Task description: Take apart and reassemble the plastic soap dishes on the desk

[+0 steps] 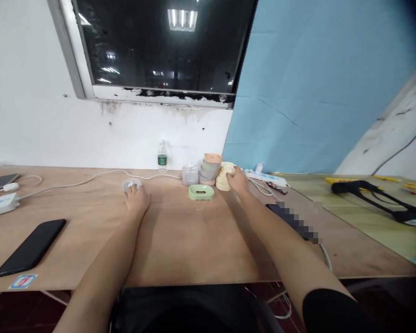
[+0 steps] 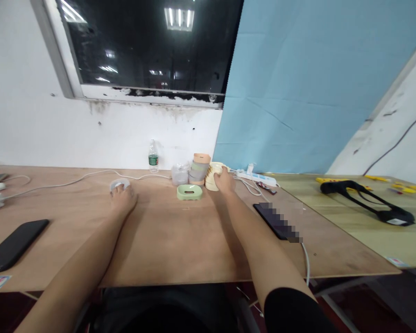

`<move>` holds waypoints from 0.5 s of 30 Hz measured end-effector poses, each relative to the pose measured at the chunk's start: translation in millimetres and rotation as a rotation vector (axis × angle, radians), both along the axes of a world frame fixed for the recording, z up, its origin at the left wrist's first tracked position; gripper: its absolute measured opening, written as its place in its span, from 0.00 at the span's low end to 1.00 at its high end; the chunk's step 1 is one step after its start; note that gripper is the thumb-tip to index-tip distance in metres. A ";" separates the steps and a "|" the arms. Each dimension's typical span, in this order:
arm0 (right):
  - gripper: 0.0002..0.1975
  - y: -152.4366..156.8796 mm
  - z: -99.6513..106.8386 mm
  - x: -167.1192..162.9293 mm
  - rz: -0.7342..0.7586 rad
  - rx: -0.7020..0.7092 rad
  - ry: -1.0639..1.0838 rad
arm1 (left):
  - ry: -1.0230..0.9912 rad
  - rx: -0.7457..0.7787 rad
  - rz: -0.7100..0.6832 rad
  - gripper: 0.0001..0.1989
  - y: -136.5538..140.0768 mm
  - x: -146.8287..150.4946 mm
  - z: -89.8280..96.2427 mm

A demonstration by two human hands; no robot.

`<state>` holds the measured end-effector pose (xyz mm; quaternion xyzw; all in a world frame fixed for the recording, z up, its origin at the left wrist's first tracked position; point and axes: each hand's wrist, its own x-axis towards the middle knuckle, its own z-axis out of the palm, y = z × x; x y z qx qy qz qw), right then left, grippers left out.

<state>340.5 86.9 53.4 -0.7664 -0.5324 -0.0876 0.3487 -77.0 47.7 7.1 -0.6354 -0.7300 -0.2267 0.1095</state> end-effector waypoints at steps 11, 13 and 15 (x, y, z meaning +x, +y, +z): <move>0.14 9.7 -0.2 10.4 0.044 0.106 0.063 | -0.054 -0.033 0.023 0.29 9.9 -10.0 -8.2; 0.14 7.2 0.6 10.2 0.036 0.156 0.117 | -0.053 -0.031 0.031 0.29 9.3 -10.1 -7.5; 0.14 2.2 1.8 9.1 0.019 0.224 0.161 | -0.054 -0.016 0.036 0.29 8.6 -10.7 -7.3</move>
